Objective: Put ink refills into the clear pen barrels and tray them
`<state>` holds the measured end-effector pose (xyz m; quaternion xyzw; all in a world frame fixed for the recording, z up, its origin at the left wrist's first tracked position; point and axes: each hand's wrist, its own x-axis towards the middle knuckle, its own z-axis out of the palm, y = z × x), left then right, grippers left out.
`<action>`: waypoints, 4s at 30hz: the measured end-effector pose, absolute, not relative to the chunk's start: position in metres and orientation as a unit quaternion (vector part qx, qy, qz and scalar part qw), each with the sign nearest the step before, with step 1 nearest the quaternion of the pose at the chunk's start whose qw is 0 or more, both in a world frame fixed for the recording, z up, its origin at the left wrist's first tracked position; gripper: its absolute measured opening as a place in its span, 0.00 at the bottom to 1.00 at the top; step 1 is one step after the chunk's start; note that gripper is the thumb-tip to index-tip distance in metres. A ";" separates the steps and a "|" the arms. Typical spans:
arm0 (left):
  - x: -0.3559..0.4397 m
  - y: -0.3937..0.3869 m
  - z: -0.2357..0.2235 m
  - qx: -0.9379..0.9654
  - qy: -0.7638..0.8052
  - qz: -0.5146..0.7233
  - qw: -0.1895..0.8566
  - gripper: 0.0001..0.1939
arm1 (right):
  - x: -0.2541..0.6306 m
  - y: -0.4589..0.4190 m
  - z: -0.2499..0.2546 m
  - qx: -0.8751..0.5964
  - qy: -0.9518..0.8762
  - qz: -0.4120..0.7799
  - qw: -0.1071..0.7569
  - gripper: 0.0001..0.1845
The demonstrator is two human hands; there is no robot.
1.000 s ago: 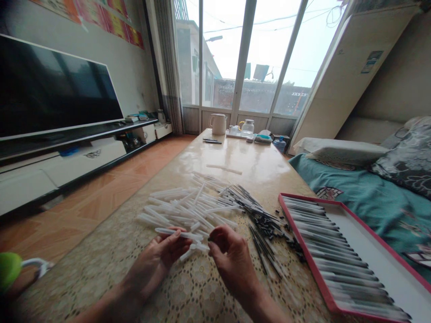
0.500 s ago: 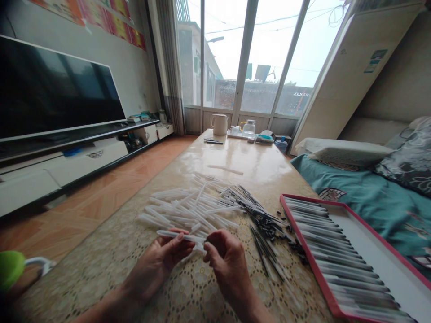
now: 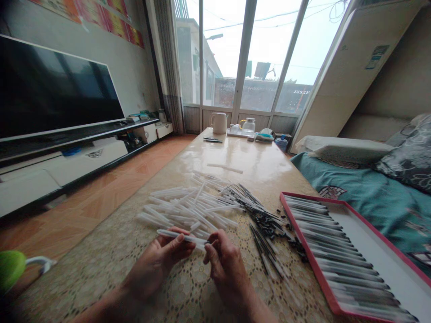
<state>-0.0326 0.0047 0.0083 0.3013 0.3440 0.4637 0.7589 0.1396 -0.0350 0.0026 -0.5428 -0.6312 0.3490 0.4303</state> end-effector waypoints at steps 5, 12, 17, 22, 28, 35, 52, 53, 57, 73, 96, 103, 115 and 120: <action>-0.032 0.004 0.009 0.313 0.341 0.463 0.756 0.09 | 0.141 -0.036 0.001 -0.568 -0.648 0.308 0.404 0.24; -0.032 0.006 0.007 0.317 0.334 0.460 0.759 0.08 | 0.143 -0.036 0.005 -0.565 -0.667 0.296 0.385 0.19; -0.033 0.006 0.007 0.314 0.333 0.468 0.756 0.08 | 0.143 -0.037 0.003 -0.572 -0.668 0.292 0.377 0.20; -0.033 0.006 0.005 0.321 0.327 0.462 0.759 0.08 | 0.144 -0.037 0.003 -0.576 -0.672 0.285 0.369 0.18; -0.032 0.007 0.006 0.326 0.333 0.462 0.755 0.08 | 0.144 -0.036 0.002 -0.575 -0.670 0.291 0.369 0.21; -0.031 0.005 0.007 0.332 0.339 0.463 0.748 0.09 | 0.145 -0.037 0.002 -0.571 -0.669 0.306 0.366 0.23; -0.032 0.003 0.011 0.426 0.361 0.447 0.699 0.09 | 0.141 -0.038 0.007 -0.561 -0.643 0.321 0.411 0.22; -0.032 0.003 0.011 0.461 0.363 0.437 0.682 0.10 | 0.141 -0.039 0.009 -0.553 -0.658 0.305 0.410 0.20; -0.031 0.003 0.011 0.563 0.370 0.389 0.628 0.11 | 0.145 -0.037 0.010 -0.517 -0.718 0.269 0.380 0.14; -0.047 0.002 0.011 0.788 0.462 0.297 0.277 0.01 | 0.160 -0.033 0.005 -0.571 -0.621 0.300 0.446 0.14; -0.053 0.019 0.016 0.503 0.427 0.435 0.612 0.11 | 0.161 -0.044 0.018 -0.600 -0.706 0.106 0.363 0.08; -0.051 0.018 0.020 0.523 0.420 0.420 0.611 0.11 | 0.160 -0.045 0.019 -0.590 -0.718 0.112 0.351 0.06; -0.042 0.011 0.007 0.472 0.373 0.413 0.684 0.12 | 0.155 -0.042 0.013 -0.533 -0.824 -0.064 0.182 0.10; -0.040 0.010 0.003 0.491 0.353 0.429 0.671 0.11 | 0.148 -0.045 0.003 -0.535 -0.806 -0.040 0.248 0.12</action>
